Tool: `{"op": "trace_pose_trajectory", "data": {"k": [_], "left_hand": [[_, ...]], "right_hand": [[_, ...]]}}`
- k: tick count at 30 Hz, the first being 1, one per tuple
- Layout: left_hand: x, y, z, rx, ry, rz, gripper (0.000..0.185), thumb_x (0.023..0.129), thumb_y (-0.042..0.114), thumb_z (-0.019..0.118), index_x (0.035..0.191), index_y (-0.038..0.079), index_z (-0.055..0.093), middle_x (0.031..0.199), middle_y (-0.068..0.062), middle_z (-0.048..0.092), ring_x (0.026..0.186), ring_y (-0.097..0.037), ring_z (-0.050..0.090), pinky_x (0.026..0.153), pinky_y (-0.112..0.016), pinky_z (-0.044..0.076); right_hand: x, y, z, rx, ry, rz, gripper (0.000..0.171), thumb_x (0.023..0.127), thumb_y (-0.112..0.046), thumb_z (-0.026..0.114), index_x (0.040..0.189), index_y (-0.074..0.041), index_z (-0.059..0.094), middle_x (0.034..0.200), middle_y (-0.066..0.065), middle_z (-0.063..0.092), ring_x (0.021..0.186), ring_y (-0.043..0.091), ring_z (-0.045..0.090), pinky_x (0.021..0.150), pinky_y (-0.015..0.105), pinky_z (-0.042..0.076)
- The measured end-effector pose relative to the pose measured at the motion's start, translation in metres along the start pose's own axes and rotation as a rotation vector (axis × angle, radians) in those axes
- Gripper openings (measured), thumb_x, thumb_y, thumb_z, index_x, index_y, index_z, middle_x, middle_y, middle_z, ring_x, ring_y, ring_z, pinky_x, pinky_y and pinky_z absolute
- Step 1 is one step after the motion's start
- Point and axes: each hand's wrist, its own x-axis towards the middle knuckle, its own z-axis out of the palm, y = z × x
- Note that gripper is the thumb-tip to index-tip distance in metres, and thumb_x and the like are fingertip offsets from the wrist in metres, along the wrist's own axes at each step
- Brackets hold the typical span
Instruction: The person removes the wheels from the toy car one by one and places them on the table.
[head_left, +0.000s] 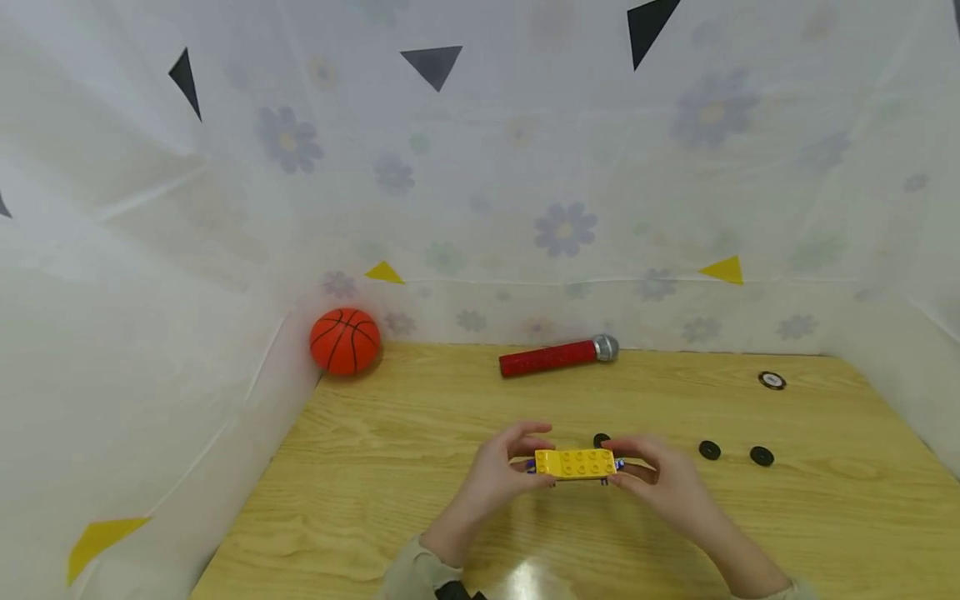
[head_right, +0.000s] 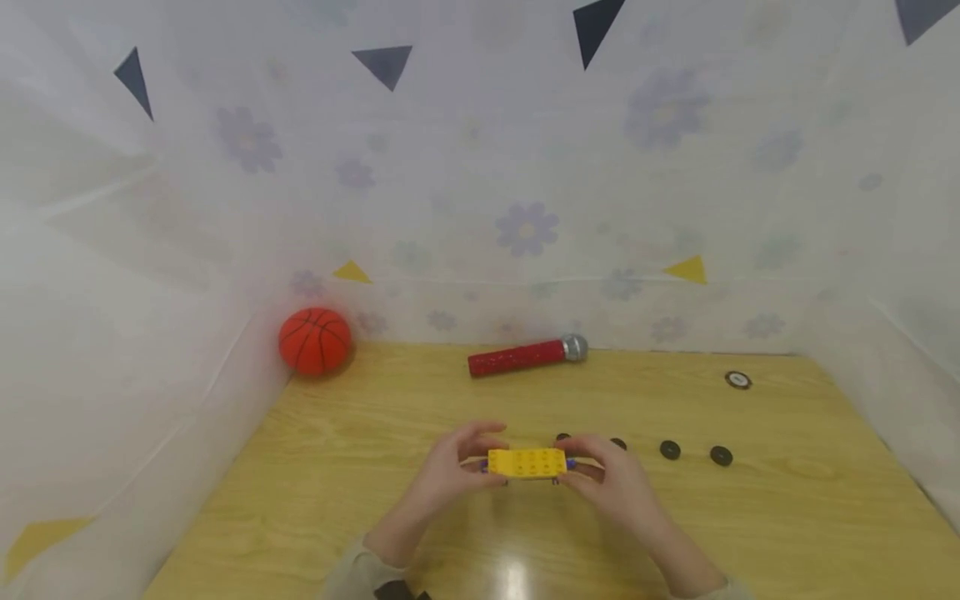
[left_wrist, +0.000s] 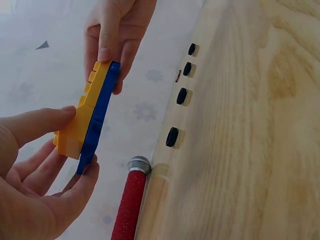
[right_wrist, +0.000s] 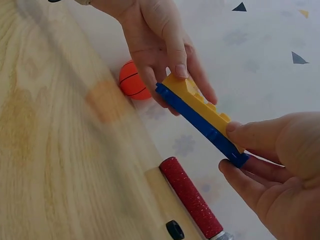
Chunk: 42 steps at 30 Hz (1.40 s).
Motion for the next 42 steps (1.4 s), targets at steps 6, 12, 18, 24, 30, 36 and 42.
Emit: {"op": "trace_pose_trajectory", "data": {"k": [6, 12, 18, 24, 30, 36, 42], "left_hand": [[0.003, -0.013, -0.003, 0.052, -0.064, 0.0, 0.062, 0.075, -0.008, 0.08, 0.13, 0.013, 0.062, 0.117, -0.012, 0.071, 0.11, -0.023, 0.067, 0.092, -0.034, 0.058], [0.007, -0.026, -0.003, 0.176, -0.106, -0.02, 0.057, 0.075, -0.002, 0.083, 0.127, 0.011, 0.063, 0.114, -0.006, 0.074, 0.106, -0.019, 0.068, 0.09, -0.032, 0.058], [0.007, -0.034, -0.001, 0.245, -0.13, -0.017, 0.055, 0.075, -0.003, 0.083, 0.125, 0.009, 0.064, 0.112, -0.008, 0.074, 0.103, -0.02, 0.07, 0.088, -0.03, 0.058], [0.007, -0.038, -0.001, 0.309, -0.156, -0.032, 0.051, 0.077, 0.0, 0.082, 0.124, 0.01, 0.065, 0.113, -0.007, 0.074, 0.102, -0.018, 0.069, 0.089, -0.031, 0.057], [0.006, -0.041, -0.001, 0.336, -0.172, -0.046, 0.05, 0.078, 0.002, 0.082, 0.124, 0.012, 0.064, 0.113, -0.004, 0.074, 0.102, -0.017, 0.069, 0.089, -0.031, 0.057], [0.006, -0.043, -0.001, 0.359, -0.168, -0.047, 0.05, 0.078, 0.002, 0.082, 0.124, 0.013, 0.065, 0.113, -0.003, 0.074, 0.1, -0.012, 0.068, 0.085, -0.027, 0.057], [0.007, -0.043, 0.0, 0.357, -0.171, -0.057, 0.049, 0.079, 0.003, 0.082, 0.124, 0.013, 0.065, 0.115, -0.002, 0.074, 0.101, -0.012, 0.068, 0.085, -0.026, 0.056]], "right_hand": [[-0.002, 0.016, 0.003, 0.014, -0.051, 0.021, 0.04, 0.082, -0.001, 0.077, 0.119, 0.004, 0.063, 0.118, 0.023, 0.064, 0.103, 0.017, 0.069, 0.084, 0.023, 0.059], [0.0, 0.035, 0.008, -0.072, -0.09, -0.01, 0.038, 0.08, -0.008, 0.081, 0.114, 0.001, 0.065, 0.112, 0.016, 0.068, 0.098, 0.012, 0.069, 0.082, 0.022, 0.059], [0.0, 0.051, 0.012, -0.178, -0.114, 0.043, 0.035, 0.08, -0.015, 0.083, 0.11, -0.006, 0.069, 0.109, 0.009, 0.071, 0.094, 0.013, 0.07, 0.078, 0.019, 0.058], [-0.002, 0.057, 0.017, -0.334, -0.096, 0.058, 0.032, 0.078, -0.022, 0.085, 0.106, -0.017, 0.071, 0.107, -0.006, 0.072, 0.098, 0.015, 0.067, 0.084, 0.027, 0.057], [-0.005, 0.059, 0.021, -0.415, -0.068, 0.037, 0.032, 0.075, -0.023, 0.086, 0.104, -0.022, 0.072, 0.105, -0.013, 0.071, 0.102, 0.016, 0.066, 0.093, 0.04, 0.054], [-0.007, 0.058, 0.023, -0.42, -0.071, 0.058, 0.032, 0.076, -0.024, 0.086, 0.105, -0.021, 0.072, 0.106, -0.011, 0.071, 0.103, 0.019, 0.066, 0.093, 0.041, 0.054], [-0.007, 0.055, 0.022, -0.413, -0.077, 0.073, 0.032, 0.077, -0.024, 0.085, 0.106, -0.02, 0.072, 0.107, -0.01, 0.071, 0.106, 0.021, 0.065, 0.094, 0.045, 0.053]]}}
